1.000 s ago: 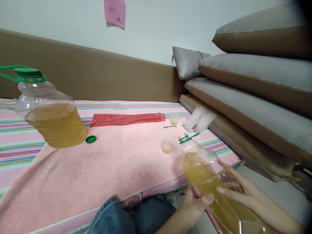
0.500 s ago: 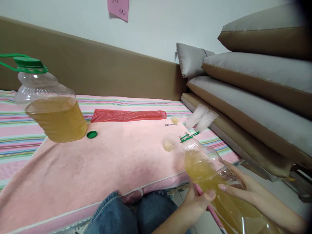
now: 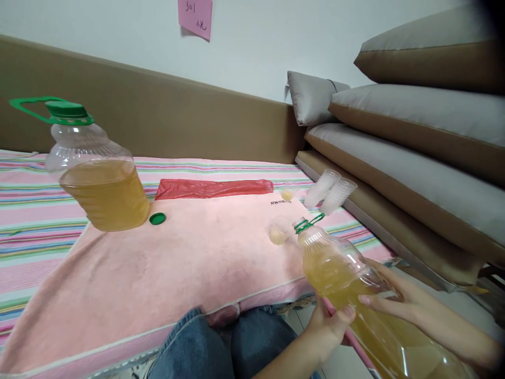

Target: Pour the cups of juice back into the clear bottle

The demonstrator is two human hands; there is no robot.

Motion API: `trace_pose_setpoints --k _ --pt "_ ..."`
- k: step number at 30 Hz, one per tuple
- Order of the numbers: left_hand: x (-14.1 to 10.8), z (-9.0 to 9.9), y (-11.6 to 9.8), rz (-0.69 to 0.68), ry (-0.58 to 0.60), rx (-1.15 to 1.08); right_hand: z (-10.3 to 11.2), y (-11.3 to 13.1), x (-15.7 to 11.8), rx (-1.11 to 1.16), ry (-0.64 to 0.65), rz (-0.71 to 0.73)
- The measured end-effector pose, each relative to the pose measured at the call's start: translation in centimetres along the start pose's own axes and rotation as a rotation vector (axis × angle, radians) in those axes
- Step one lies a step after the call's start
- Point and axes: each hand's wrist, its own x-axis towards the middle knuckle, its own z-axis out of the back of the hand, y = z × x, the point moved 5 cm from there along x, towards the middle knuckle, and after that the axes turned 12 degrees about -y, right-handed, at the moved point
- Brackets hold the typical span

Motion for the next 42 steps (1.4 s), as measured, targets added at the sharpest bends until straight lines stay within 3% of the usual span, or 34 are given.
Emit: trace_pose_setpoints --k 6,16,42 --pt "0.2 0.5 0.4 -0.049 -0.009 0.037 0.4 0.7 0.2 -0.051 -0.091 0.084" --pt "0.7 1.1 1.3 0.020 -0.053 0.080 0.1 0.7 0.0 -0.089 -0.037 -0.014" --pt "1.4 1.7 2.3 0.049 -0.037 0.113 0.0 2.1 0.4 -0.145 -0.065 0.092"
